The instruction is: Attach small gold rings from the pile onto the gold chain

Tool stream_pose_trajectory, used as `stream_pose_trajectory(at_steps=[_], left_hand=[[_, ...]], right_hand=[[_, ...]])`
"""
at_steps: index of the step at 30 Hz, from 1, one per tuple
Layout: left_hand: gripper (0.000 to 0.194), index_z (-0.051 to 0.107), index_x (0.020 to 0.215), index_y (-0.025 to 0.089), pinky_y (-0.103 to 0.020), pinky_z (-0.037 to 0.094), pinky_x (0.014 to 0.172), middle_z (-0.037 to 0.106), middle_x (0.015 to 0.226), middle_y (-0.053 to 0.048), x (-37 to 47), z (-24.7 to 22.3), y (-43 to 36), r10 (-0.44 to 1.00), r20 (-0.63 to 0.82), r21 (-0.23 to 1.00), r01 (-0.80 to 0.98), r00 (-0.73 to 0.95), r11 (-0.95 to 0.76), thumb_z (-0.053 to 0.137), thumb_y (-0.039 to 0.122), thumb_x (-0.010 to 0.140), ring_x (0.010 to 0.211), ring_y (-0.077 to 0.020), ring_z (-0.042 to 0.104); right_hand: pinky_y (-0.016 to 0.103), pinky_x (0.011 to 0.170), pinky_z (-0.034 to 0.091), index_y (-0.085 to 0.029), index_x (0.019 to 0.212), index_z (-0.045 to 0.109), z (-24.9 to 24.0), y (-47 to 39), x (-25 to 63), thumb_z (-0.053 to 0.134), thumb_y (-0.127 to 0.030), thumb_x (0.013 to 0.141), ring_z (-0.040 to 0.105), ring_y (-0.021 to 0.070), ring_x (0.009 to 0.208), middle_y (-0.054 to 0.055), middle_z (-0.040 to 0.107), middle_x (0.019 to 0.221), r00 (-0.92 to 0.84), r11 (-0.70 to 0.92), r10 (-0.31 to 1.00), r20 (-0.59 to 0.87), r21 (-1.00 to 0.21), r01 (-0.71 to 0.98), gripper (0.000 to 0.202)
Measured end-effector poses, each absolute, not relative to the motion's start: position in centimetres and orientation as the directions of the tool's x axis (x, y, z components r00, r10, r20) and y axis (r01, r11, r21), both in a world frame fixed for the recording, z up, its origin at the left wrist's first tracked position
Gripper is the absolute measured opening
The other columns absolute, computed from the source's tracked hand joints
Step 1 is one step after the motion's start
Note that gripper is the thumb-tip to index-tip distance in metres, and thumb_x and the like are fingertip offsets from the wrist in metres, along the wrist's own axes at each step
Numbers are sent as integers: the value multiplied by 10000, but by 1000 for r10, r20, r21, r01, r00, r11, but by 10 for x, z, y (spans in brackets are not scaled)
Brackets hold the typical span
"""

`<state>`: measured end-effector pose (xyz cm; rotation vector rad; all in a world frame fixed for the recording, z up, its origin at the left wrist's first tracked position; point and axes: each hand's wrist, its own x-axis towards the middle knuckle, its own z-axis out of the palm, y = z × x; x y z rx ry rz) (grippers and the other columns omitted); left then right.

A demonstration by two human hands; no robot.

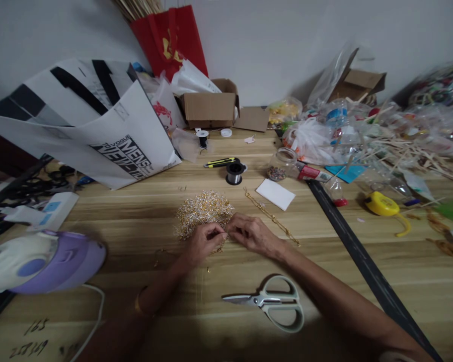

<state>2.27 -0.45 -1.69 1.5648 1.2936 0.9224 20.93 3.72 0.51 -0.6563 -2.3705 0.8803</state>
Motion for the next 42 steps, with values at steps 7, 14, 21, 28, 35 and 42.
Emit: stream_pose_trajectory(at_steps=[7,14,21,28,35,42], left_hand=[[130,621,677,123,-207,406,569,618,628,-20,23,-20,-6,984,45,919,378,175,-110,583,231,739,598,-114,538],[113,616,658,137,-196,390,535,607,587,-3,26,-17,-7,985,55,889,441,164,-123,579,218,728,563,-108,529],[98,584,645,143,-192,381,527,574,573,14,26,-18,-7,987,31,886,452,160,-101,575,208,718,552,-100,509],[92,556,650,148,-202,386,544,556,587,16,25,-20,-7,983,30,875,471,179,-113,566,208,719,565,-105,507],[97,525,630,149,-196,362,518,514,556,28,27,-20,-7,983,32,884,454,178,-111,559,196,708,534,-92,465],[147,532,627,145,-200,337,522,505,559,23,27,-13,-9,977,27,879,461,213,-125,533,232,746,543,-95,447]], right_hand=[[245,682,422,-160,907,599,1,38,210,446,-190,899,564,153,763,70,602,850,-768,703,570,293,-658,271,156],[237,661,410,-163,897,593,3,37,210,440,-187,902,558,144,728,58,603,828,-786,720,551,281,-636,278,155],[235,666,412,-166,899,591,0,37,210,433,-197,907,559,147,749,56,598,827,-800,741,531,280,-611,278,161],[241,682,415,-165,904,589,0,36,209,427,-213,912,558,149,760,59,596,837,-812,761,519,266,-576,298,170],[239,675,411,-169,891,591,0,35,208,427,-217,912,554,149,751,61,591,826,-813,760,514,273,-585,284,172],[239,677,417,-160,868,572,3,32,205,438,-201,901,553,142,737,54,596,821,-770,656,577,273,-717,237,145]])
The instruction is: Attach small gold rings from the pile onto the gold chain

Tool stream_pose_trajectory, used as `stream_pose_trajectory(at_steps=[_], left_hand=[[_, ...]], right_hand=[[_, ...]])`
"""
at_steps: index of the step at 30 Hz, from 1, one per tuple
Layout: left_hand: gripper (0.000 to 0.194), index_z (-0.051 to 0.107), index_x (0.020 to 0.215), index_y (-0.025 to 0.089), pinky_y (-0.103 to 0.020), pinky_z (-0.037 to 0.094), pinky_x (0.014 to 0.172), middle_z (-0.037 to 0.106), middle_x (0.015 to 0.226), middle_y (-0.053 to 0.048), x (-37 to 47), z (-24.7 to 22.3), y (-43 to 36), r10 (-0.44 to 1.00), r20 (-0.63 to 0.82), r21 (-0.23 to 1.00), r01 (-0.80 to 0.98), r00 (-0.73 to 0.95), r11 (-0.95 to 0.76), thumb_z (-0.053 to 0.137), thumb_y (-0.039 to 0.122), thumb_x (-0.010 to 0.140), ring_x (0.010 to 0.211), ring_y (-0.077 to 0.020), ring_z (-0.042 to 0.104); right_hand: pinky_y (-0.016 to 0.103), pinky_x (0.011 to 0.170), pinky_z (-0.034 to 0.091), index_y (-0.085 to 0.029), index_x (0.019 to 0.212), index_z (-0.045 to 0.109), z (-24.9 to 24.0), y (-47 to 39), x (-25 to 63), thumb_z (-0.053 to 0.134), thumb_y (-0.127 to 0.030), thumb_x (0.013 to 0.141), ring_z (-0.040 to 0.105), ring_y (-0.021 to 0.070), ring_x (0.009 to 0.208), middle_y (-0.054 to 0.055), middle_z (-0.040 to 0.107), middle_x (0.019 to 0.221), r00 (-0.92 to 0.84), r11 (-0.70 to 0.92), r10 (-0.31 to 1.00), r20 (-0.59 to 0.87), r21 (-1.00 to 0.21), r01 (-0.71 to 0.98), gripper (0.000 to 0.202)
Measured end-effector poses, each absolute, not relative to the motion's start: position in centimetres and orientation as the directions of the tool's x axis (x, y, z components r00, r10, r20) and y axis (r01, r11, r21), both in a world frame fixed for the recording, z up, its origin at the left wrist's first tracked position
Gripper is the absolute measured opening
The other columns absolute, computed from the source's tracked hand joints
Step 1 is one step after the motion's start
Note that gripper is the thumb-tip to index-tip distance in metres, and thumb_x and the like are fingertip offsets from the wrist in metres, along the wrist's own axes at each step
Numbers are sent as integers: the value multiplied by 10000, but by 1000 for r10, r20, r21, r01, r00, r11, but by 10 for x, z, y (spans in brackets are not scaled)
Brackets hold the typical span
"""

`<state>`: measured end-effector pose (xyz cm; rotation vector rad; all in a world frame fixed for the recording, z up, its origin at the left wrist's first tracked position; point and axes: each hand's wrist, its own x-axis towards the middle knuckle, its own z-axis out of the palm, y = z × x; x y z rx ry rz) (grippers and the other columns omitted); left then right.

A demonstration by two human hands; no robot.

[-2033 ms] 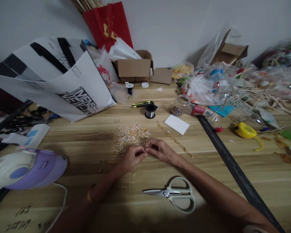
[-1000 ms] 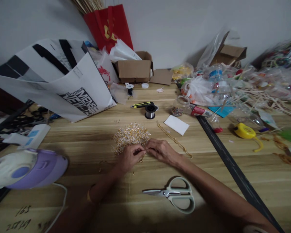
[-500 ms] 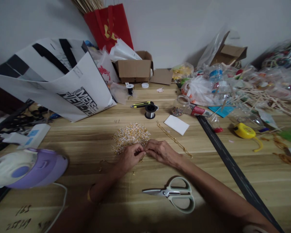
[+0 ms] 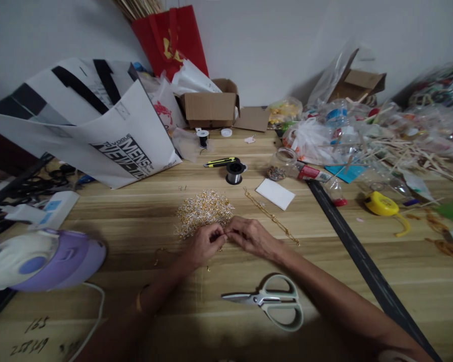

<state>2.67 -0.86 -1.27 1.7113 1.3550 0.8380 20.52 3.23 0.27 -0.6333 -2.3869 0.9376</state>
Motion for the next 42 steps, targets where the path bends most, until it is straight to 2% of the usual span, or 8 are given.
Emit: stream_pose_trajectory(at_steps=[7,13,16,42], left_hand=[[185,552,646,130,-202,365,541,523,582,14,24,-16,-4,975,14,951,298,221,-81,552,286,745,566,-96,468],[272,544,655,125,-193,348,472,475,513,40,22,-13,-2,951,-190,972,184,243,147,604,386,704,470,-71,426],[291,567,676,120,-195,369,486,495,526,35,21,-11,-1,944,-221,969,162,243,186,620,406,696,478,-69,441],[339,601,686,107,-182,353,442,482,502,35,19,-10,-1,921,-275,960,138,276,245,640,444,679,446,-57,424]], right_hand=[[211,602,375,-139,816,579,-1,30,202,478,-189,872,511,117,676,28,578,766,-689,517,687,228,-820,244,126],[200,553,353,-135,811,571,-4,30,201,478,-225,871,479,103,606,5,553,683,-660,394,737,145,-885,246,142],[193,534,349,-130,808,563,-4,30,201,471,-227,874,477,98,583,0,541,661,-657,358,744,119,-902,242,149],[184,531,336,-134,773,575,-5,30,201,519,-160,821,462,91,595,-4,541,680,-649,432,742,170,-861,268,79]])
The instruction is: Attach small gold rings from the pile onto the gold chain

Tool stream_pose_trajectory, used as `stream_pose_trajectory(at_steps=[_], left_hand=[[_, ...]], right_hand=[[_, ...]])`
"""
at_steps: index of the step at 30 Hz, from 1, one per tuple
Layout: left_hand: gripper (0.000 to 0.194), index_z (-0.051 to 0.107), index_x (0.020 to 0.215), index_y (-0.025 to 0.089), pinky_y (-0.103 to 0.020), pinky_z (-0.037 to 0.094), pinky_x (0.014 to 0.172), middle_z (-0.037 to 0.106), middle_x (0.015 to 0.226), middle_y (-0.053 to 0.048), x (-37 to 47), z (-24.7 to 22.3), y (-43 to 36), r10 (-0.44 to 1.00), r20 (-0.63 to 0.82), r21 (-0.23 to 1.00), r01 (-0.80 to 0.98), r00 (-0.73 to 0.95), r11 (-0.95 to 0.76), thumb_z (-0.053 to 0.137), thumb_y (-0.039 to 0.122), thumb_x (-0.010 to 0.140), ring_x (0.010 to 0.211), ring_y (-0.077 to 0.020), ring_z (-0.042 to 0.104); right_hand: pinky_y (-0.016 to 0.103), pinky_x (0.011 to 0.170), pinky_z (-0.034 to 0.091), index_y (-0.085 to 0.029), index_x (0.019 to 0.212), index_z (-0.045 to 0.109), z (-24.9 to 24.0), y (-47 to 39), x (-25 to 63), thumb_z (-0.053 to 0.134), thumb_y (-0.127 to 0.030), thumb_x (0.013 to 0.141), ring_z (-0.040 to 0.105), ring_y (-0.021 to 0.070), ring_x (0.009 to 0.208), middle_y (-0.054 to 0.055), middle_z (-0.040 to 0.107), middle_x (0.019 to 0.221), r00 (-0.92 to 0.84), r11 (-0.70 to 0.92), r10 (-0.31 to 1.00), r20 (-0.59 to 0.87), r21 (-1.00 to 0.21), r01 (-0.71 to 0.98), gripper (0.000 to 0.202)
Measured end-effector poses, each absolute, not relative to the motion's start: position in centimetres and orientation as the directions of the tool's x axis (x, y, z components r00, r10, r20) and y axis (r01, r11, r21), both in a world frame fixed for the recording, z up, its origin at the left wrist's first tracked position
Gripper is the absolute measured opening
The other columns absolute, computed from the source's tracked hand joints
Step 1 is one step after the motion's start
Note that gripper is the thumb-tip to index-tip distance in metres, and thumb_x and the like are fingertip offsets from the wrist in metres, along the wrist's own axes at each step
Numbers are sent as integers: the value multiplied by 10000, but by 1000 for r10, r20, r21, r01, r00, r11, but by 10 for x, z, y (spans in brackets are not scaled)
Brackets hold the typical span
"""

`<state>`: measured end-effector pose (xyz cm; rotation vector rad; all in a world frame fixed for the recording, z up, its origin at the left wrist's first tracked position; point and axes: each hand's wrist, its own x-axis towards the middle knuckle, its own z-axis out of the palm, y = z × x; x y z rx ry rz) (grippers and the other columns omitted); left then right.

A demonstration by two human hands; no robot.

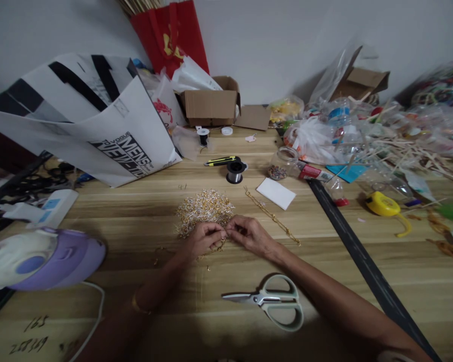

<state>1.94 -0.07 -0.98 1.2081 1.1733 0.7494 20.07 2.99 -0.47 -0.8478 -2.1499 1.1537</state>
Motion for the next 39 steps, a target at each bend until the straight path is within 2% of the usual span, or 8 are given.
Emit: stream_pose_trajectory(at_steps=[11,39], left_hand=[[347,624,701,108,-186,363,469,506,510,20,19,-12,-2,925,-273,962,96,264,257,584,451,738,477,-75,460],[350,602,677,105,-191,369,469,525,524,16,17,-13,-1,915,-282,959,102,289,263,616,454,705,475,-71,467]], right_hand=[[189,547,352,-134,806,594,-2,29,201,517,-171,836,480,94,613,6,568,707,-657,453,733,178,-848,276,90],[204,560,370,-133,783,606,0,29,201,540,-165,815,502,106,623,20,589,724,-647,475,738,195,-830,292,79]])
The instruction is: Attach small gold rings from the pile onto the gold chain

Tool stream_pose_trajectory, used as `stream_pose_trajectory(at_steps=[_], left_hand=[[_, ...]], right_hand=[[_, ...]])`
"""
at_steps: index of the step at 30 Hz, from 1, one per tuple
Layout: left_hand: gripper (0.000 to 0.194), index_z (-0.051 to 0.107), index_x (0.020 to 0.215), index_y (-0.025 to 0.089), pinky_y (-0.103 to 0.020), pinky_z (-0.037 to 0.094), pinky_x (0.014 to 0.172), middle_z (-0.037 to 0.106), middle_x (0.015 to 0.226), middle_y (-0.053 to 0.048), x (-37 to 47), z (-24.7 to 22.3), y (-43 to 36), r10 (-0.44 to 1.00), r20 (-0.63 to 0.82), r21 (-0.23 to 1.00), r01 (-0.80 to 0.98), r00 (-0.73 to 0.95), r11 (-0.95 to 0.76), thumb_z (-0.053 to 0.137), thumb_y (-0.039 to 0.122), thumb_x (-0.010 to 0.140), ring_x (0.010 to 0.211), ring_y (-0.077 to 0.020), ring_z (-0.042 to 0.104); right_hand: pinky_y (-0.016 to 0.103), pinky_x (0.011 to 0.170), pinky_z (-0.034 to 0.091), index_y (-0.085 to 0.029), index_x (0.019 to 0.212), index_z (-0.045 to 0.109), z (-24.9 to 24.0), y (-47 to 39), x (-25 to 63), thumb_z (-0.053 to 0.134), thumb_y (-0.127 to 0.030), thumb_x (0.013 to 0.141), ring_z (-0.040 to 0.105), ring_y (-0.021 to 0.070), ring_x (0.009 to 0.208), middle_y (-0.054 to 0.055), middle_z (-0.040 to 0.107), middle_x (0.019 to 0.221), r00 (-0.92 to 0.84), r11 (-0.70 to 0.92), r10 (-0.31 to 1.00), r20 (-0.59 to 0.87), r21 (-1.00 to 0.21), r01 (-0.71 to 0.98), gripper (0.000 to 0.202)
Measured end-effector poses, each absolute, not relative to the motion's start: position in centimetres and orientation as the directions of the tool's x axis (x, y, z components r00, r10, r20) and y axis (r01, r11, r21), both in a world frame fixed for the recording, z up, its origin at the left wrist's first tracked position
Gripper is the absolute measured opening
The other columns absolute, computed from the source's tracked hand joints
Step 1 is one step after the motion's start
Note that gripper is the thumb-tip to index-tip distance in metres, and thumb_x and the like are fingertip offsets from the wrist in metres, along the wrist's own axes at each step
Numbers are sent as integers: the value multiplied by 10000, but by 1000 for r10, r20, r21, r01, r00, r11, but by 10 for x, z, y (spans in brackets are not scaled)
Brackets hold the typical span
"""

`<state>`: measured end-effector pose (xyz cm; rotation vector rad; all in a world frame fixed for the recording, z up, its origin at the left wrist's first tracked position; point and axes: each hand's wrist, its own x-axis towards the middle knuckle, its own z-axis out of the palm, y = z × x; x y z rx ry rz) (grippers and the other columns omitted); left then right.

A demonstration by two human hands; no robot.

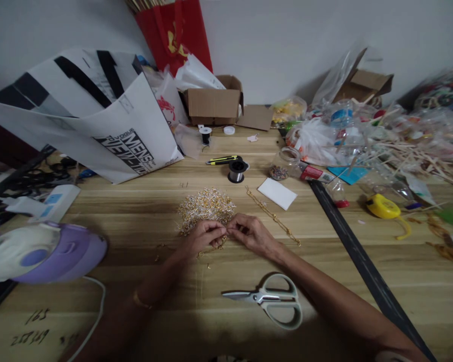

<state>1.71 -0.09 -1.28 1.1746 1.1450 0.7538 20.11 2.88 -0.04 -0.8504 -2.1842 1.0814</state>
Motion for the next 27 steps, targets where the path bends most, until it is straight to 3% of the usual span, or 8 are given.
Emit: stream_pose_trajectory(at_steps=[11,21,27], left_hand=[[322,578,666,113,-183,355,449,499,503,35,19,-13,0,922,-282,959,85,264,269,671,420,653,441,-56,435],[255,567,667,120,-187,373,485,516,554,15,19,-19,-3,961,-144,970,225,236,91,598,363,735,507,-78,467],[283,536,657,126,-195,378,481,503,533,24,21,-17,-3,956,-165,977,175,245,123,591,392,737,482,-75,458]], right_hand=[[211,574,369,-132,783,604,2,29,201,512,-156,831,511,113,643,26,593,732,-657,492,728,196,-817,301,107],[203,555,363,-142,756,585,-3,28,199,527,-165,813,487,104,612,14,574,709,-627,483,751,207,-819,309,84],[198,527,339,-146,730,552,-4,25,197,532,-152,789,452,94,572,-10,529,648,-585,453,785,203,-833,318,63]])
